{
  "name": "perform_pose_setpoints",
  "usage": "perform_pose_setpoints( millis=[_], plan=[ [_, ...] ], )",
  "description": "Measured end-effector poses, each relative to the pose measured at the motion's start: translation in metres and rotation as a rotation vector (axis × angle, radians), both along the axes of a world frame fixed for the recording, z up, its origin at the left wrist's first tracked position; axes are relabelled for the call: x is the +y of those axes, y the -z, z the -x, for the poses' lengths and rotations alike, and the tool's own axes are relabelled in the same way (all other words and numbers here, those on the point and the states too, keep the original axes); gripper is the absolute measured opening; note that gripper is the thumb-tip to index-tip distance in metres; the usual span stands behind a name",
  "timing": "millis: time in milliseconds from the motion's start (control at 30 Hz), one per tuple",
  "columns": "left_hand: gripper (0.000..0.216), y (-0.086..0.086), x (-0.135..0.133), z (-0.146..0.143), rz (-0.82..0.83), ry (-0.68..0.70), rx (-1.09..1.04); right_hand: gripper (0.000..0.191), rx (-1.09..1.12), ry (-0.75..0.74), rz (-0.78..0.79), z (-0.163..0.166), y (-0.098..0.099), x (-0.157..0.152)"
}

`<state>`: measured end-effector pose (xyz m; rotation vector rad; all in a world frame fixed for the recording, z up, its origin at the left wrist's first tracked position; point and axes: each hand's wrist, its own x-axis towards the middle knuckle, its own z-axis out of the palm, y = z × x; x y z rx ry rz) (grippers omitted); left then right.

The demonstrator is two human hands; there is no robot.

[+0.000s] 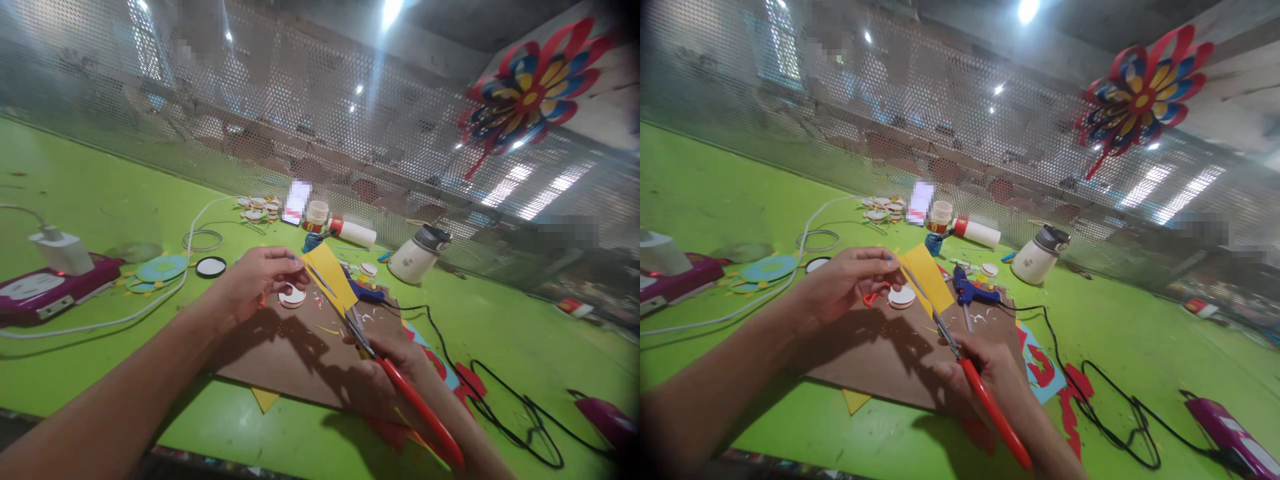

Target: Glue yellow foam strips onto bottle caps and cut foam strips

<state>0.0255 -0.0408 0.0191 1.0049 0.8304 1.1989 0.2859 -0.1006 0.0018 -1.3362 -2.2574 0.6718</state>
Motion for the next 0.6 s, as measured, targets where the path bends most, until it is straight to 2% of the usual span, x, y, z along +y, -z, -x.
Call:
perform_pose_setpoints(
  millis=[300, 600],
  plan=[
    [0.015, -0.0007, 0.0001, -0.0034, -0.003, -0.038, -0.003, 0.054, 0.033, 0.008, 0.071, 0.0028, -0.0033, -0.0023],
    [0.019, -0.0014, -0.002, -0.0064, -0.011, -0.027, -0.014, 0.051, 0.18, 0.031, 0.31, 0.0039, -0.0034, -0.0043]
  ],
)
